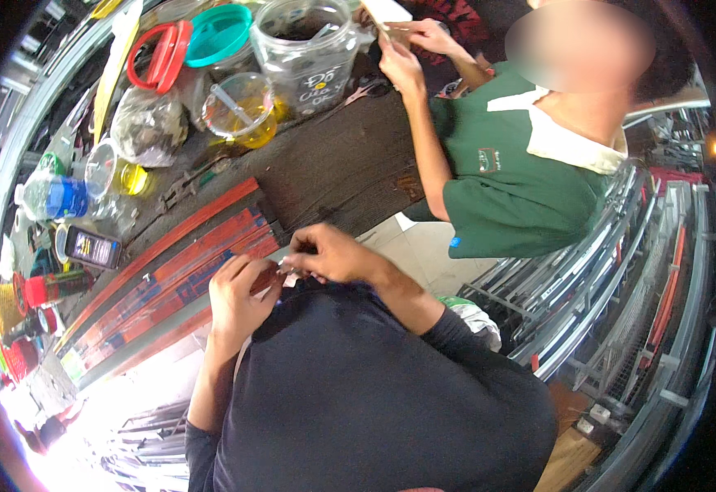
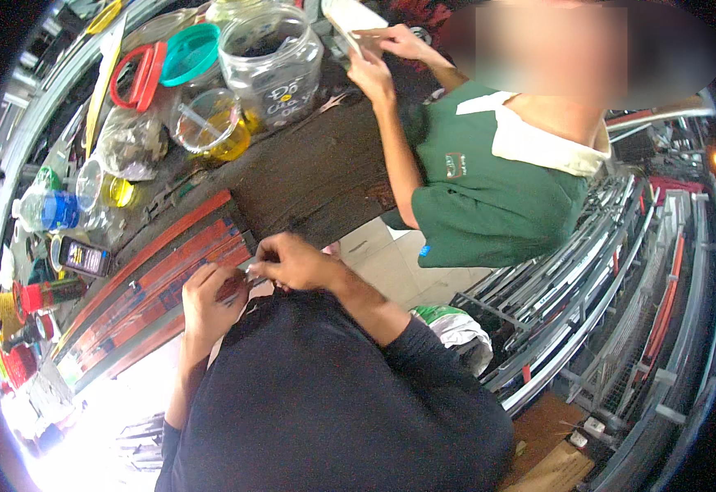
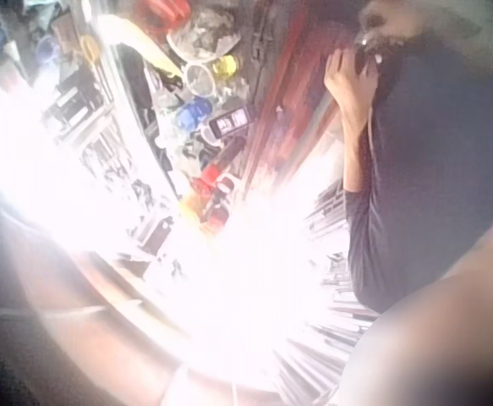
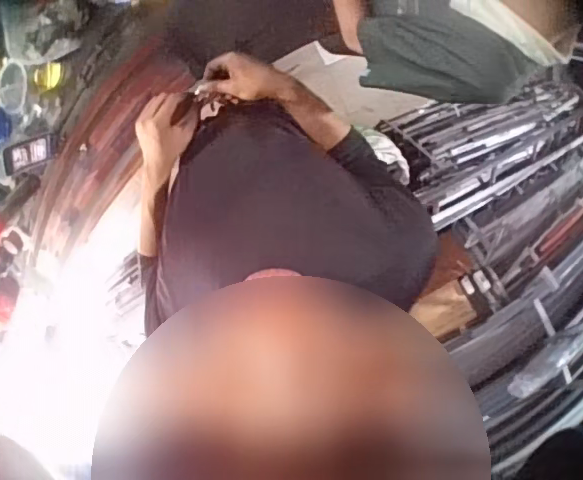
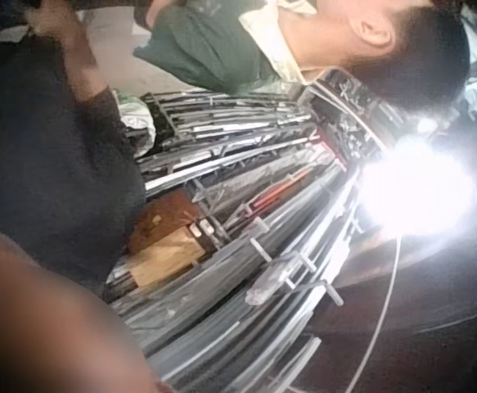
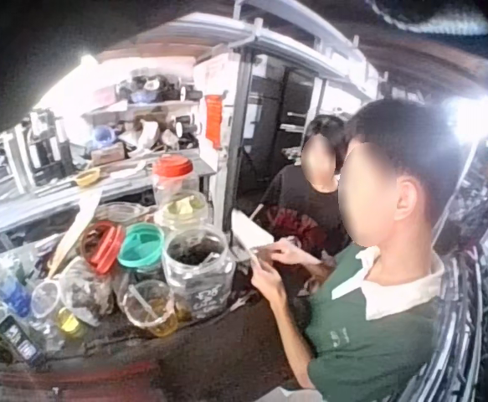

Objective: The person assembles a window frame by inserting a rubber seal into a metal profile, cutting the seal with scissors, and fitting it into the frame. They also handle a document and place the assembled frame on a workbench.

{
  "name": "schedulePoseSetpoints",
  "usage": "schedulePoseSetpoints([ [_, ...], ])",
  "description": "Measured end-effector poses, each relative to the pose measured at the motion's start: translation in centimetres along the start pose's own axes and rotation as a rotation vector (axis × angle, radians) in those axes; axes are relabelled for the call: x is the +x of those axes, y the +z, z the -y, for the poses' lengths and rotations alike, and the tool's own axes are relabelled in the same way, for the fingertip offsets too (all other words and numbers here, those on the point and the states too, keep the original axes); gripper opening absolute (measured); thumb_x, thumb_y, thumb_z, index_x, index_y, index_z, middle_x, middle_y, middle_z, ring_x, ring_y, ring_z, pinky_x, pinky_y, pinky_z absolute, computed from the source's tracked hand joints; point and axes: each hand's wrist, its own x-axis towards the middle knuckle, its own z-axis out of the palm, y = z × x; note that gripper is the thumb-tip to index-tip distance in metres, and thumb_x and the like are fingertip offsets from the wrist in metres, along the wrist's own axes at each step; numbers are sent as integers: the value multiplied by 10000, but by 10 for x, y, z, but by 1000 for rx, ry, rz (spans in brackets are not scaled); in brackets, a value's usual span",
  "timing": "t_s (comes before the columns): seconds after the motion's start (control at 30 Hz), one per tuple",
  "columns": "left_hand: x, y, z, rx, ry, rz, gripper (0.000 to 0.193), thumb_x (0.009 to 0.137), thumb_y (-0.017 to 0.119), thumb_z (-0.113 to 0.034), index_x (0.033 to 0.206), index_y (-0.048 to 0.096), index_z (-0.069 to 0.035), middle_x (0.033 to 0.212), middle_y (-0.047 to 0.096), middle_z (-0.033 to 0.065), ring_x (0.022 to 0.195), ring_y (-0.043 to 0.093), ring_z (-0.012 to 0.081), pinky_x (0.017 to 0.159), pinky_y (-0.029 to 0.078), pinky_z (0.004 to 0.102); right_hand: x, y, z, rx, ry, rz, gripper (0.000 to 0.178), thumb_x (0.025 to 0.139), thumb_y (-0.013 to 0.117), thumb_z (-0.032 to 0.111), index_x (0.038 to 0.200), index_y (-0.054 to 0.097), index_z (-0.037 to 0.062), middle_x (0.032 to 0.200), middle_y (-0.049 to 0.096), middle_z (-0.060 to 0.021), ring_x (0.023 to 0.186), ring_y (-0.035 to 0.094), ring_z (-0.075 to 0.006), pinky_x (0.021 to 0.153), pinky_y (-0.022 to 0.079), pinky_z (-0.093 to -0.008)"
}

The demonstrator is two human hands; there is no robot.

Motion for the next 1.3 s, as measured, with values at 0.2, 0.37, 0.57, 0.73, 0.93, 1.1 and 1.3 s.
schedulePoseSetpoints([
  [0.2, 13, -4, 8, -38, 32, -37, 298, 805, 951, -106, 1052, 802, -34, 955, 757, 129, 885, 779, 358, 790, 626, 449, 40, -105, 32, -835, -238, -691, 279, 1104, 764, 241, 1145, 785, -35, 1091, 806, -295, 1079, 793, -483, 916, 643, -581],
  [0.37, 15, -9, 13, -27, 11, 28, 304, 818, 942, -160, 1055, 812, -22, 961, 759, 139, 886, 780, 378, 802, 628, 454, 118, -195, 44, -1468, 19, -915, 301, 1064, 687, 146, 1272, 781, -50, 1328, 773, -325, 1278, 736, -507, 1122, 603, -574],
  [0.57, 16, -14, 6, -147, -79, 61, 285, 797, 936, -136, 1019, 817, -1, 958, 780, 157, 884, 788, 363, 790, 610, 409, 154, -237, 41, -1576, 156, -823, 315, 1095, 622, 170, 1169, 905, 52, 1243, 856, -249, 1238, 830, -423, 1014, 684, -569],
  [0.73, 16, -22, -1, -127, -94, 63, 281, 804, 919, -134, 1039, 834, -6, 961, 793, 146, 863, 783, 335, 792, 605, 389, 148, -241, 54, -1580, 172, -739, 337, 1120, 618, 176, 1277, 885, 43, 1331, 833, -255, 1247, 825, -430, 1044, 678, -565],
  [0.93, 14, -19, -1, -162, -118, 70, 251, 832, 901, -97, 1059, 844, -8, 981, 813, 142, 902, 810, 265, 851, 628, 364, 136, -235, 58, -1616, 101, -707, 304, 1097, 627, 141, 1239, 880, 49, 1277, 845, -255, 1247, 821, -444, 1039, 678, -561],
  [1.1, 18, -19, 0, -124, -108, 86, 247, 847, 891, -77, 1079, 849, -3, 1001, 825, 144, 918, 812, 237, 878, 632, 350, 115, -201, 77, -1608, 128, -719, 216, 997, 746, 71, 1167, 866, 14, 1244, 845, -257, 1197, 827, -449, 998, 684, -566],
  [1.3, 17, -18, -3, -135, -53, 34, 218, 847, 896, -99, 1045, 845, -24, 977, 809, 135, 901, 821, 297, 845, 639, 383, 53, -138, 87, -1514, 260, -618, 229, 937, 854, 91, 1142, 857, -12, 1194, 856, -256, 1109, 848, -443, 947, 693, -534],
])
